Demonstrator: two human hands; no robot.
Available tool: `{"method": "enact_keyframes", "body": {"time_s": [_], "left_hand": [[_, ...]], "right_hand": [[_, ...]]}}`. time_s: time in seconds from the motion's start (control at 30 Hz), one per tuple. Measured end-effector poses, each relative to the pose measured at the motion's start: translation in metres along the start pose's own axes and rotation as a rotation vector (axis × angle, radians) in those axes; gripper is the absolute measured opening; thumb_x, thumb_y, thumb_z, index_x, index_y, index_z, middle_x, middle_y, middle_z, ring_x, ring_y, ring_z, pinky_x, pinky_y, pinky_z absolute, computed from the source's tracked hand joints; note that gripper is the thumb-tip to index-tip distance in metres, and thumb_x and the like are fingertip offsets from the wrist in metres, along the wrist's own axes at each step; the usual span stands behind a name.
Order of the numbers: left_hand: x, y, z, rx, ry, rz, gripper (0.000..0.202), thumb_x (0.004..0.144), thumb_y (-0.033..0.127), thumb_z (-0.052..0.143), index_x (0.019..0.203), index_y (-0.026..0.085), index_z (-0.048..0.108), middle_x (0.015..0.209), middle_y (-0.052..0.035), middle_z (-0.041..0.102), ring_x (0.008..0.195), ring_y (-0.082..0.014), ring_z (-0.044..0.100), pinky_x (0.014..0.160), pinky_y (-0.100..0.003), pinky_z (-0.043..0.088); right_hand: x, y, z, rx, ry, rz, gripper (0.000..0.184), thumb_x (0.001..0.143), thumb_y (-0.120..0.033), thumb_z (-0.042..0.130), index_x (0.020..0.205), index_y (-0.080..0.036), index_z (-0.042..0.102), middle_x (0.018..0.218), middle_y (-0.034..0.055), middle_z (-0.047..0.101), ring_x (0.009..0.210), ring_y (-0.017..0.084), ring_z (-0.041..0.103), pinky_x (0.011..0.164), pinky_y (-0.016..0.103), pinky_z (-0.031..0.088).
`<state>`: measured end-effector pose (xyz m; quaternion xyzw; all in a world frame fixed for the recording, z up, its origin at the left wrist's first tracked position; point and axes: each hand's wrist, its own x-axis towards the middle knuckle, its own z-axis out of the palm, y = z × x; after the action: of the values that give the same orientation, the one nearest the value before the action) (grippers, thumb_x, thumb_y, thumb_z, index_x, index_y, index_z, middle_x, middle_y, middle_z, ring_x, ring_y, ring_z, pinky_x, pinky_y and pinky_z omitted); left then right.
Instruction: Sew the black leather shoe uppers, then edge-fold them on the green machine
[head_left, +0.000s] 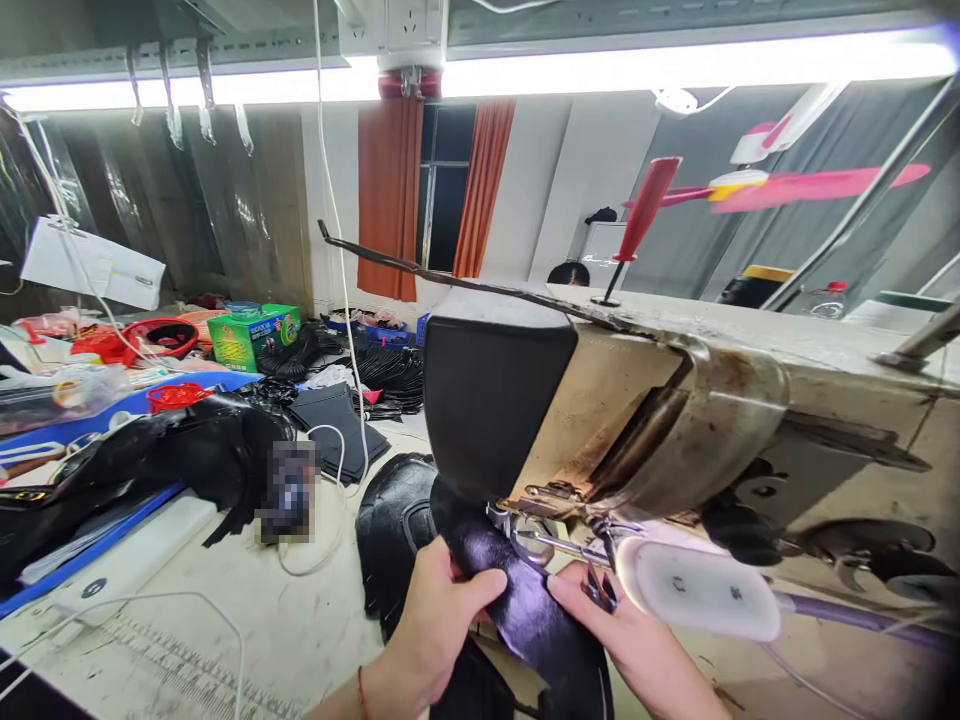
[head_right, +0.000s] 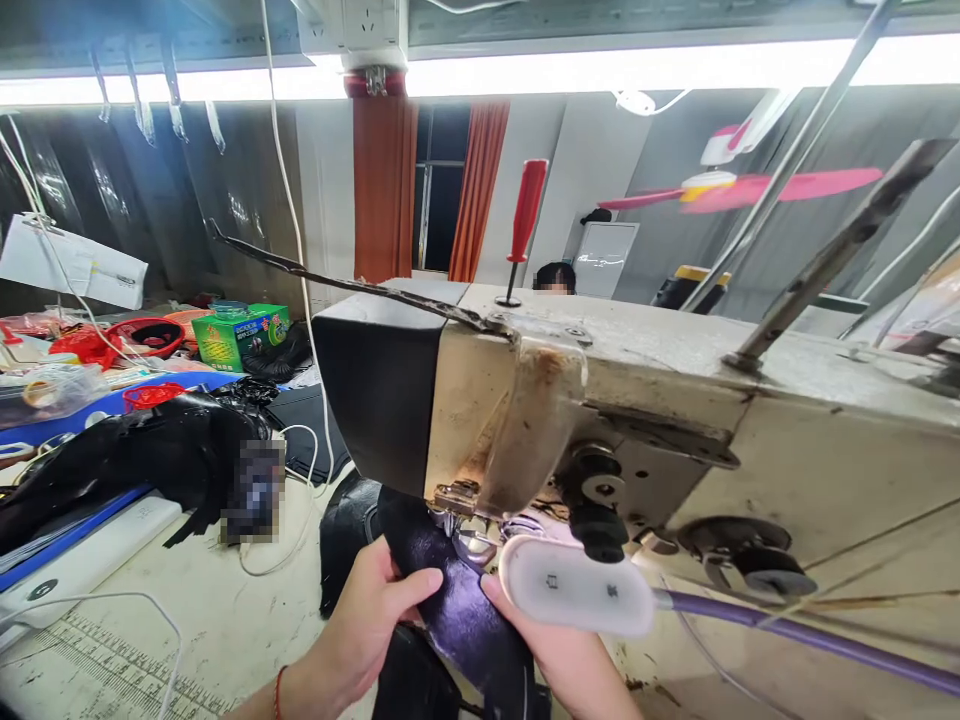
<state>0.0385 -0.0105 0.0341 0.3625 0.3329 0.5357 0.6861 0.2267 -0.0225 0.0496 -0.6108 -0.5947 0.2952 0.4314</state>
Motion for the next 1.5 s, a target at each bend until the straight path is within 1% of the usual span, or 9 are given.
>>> {"method": "enact_keyframes", "body": {"time_s": [0.1, 0.27, 0.37, 0.6, 0.77, 0.93, 1.13, 1.33, 1.5], "left_hand": [[0.009, 0.003, -0.005, 0.060, -0.019, 0.006, 0.021, 0.063, 0.016, 0.071, 0.082, 0.012, 0.062, 0.072, -0.0040, 0.068, 0.065, -0.0176, 0.062, 0.061, -0.028, 0.050], [0.004, -0.003, -0.007, 0.137, 0.019, 0.056, 0.022, 0.069, 0.017, 0.066, 0.090, 0.013, 0.062, 0.082, -0.0045, 0.070, 0.076, -0.0173, 0.062, 0.068, -0.026, 0.048], [-0.003, -0.009, -0.007, 0.207, -0.023, 0.076, 0.030, 0.069, 0.016, 0.068, 0.098, 0.015, 0.062, 0.091, -0.0053, 0.070, 0.085, -0.0199, 0.062, 0.076, -0.029, 0.048], [-0.003, 0.002, -0.012, 0.426, -0.009, 0.094, 0.020, 0.069, 0.018, 0.066, 0.088, 0.013, 0.062, 0.079, -0.0039, 0.067, 0.072, -0.0172, 0.057, 0.066, -0.027, 0.046], [-0.004, 0.004, -0.015, 0.401, -0.037, 0.090, 0.018, 0.070, 0.017, 0.063, 0.088, 0.013, 0.062, 0.080, -0.0036, 0.066, 0.074, -0.0169, 0.056, 0.068, -0.027, 0.046], [-0.003, 0.004, -0.019, 0.362, -0.029, 0.051, 0.013, 0.072, 0.019, 0.062, 0.084, 0.015, 0.061, 0.075, -0.0003, 0.061, 0.071, -0.0141, 0.054, 0.065, -0.025, 0.045], [0.000, 0.015, -0.018, 0.346, -0.115, -0.061, 0.014, 0.069, 0.021, 0.064, 0.079, 0.016, 0.055, 0.060, 0.0041, 0.055, 0.052, -0.0096, 0.049, 0.049, -0.022, 0.040], [0.007, 0.021, -0.015, 0.411, -0.137, -0.015, 0.013, 0.067, 0.020, 0.062, 0.075, 0.017, 0.053, 0.053, 0.0066, 0.050, 0.046, -0.0084, 0.044, 0.045, -0.021, 0.036], [0.017, 0.023, -0.014, 0.411, -0.124, 0.001, 0.013, 0.066, 0.015, 0.060, 0.076, 0.018, 0.052, 0.047, 0.0102, 0.042, 0.042, -0.0058, 0.034, 0.042, -0.019, 0.027]], "right_hand": [[-0.004, -0.001, 0.008, 0.012, -0.077, 0.037, 0.036, 0.071, -0.055, 0.064, 0.062, -0.020, 0.059, 0.063, -0.0001, 0.057, 0.066, 0.019, 0.054, 0.068, 0.031, 0.048], [-0.019, -0.007, 0.031, 0.090, -0.022, 0.028, 0.041, 0.073, -0.058, 0.060, 0.058, -0.021, 0.053, 0.057, -0.0029, 0.047, 0.058, 0.015, 0.043, 0.058, 0.029, 0.039], [-0.026, -0.005, 0.044, 0.145, -0.031, 0.036, 0.039, 0.077, -0.056, 0.058, 0.062, -0.020, 0.055, 0.059, -0.0028, 0.048, 0.060, 0.015, 0.044, 0.058, 0.027, 0.040], [-0.038, 0.009, 0.054, 0.184, -0.039, 0.047, 0.040, 0.081, -0.056, 0.054, 0.066, -0.019, 0.060, 0.062, -0.0008, 0.056, 0.064, 0.017, 0.051, 0.063, 0.026, 0.043], [-0.046, 0.002, 0.060, 0.214, 0.069, 0.058, 0.042, 0.080, -0.055, 0.056, 0.058, -0.020, 0.059, 0.054, -0.0029, 0.051, 0.056, 0.014, 0.045, 0.061, 0.026, 0.040], [-0.045, -0.006, 0.074, 0.264, 0.135, 0.041, 0.045, 0.076, -0.055, 0.060, 0.050, -0.020, 0.053, 0.046, -0.0039, 0.047, 0.048, 0.012, 0.041, 0.054, 0.026, 0.038], [-0.035, -0.007, 0.087, 0.342, 0.160, 0.026, 0.044, 0.077, -0.055, 0.060, 0.052, -0.020, 0.052, 0.047, -0.0041, 0.046, 0.048, 0.012, 0.040, 0.049, 0.025, 0.035], [-0.027, -0.008, 0.089, 0.336, 0.188, 0.015, 0.045, 0.078, -0.056, 0.058, 0.054, -0.020, 0.051, 0.048, -0.0052, 0.043, 0.050, 0.012, 0.039, 0.051, 0.025, 0.034], [-0.026, -0.008, 0.091, 0.312, 0.172, 0.012, 0.042, 0.082, -0.054, 0.054, 0.059, -0.019, 0.052, 0.047, -0.0055, 0.045, 0.050, 0.012, 0.038, 0.052, 0.025, 0.032]]}}
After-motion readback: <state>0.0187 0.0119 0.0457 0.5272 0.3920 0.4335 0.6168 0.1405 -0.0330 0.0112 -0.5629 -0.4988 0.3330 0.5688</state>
